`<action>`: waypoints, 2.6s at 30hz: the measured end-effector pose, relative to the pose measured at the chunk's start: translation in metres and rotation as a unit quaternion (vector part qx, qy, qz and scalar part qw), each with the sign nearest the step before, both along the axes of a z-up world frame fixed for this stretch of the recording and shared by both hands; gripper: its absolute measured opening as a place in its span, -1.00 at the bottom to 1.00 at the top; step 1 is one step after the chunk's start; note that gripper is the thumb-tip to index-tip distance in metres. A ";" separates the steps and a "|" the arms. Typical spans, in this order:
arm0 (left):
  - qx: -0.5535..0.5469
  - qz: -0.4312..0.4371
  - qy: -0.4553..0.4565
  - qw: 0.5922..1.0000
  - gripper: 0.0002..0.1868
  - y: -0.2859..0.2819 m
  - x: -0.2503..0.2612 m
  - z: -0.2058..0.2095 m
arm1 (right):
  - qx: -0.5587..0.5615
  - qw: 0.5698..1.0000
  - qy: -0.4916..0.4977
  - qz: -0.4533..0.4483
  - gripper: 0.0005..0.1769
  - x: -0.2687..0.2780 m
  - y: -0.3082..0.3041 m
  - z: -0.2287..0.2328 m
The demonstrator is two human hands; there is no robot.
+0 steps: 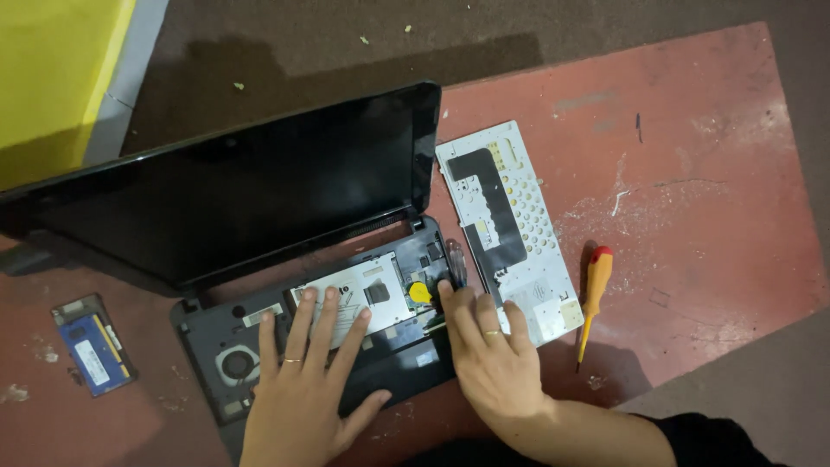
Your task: Repairing a laptop by disassembling and reassembling its internal components using a screwdriver
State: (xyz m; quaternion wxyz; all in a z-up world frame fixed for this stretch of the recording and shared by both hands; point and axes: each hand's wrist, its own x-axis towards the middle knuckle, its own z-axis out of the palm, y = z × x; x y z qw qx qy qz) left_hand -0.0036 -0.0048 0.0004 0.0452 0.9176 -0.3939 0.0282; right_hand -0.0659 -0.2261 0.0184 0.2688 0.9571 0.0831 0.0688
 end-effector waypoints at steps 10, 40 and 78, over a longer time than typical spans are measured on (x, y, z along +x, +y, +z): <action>-0.005 0.004 0.006 1.000 -0.02 -0.001 -0.001 0.000 | 0.307 0.946 -0.024 -0.097 -0.59 0.002 -0.066 -0.008; -0.195 0.095 0.121 0.969 -0.25 0.085 -0.038 -0.018 | 0.408 0.901 0.015 0.147 -0.90 0.022 0.063 -0.007; -0.203 0.126 0.127 0.963 -0.32 0.080 -0.040 -0.019 | 0.549 0.831 0.008 0.096 -0.77 0.003 0.014 0.010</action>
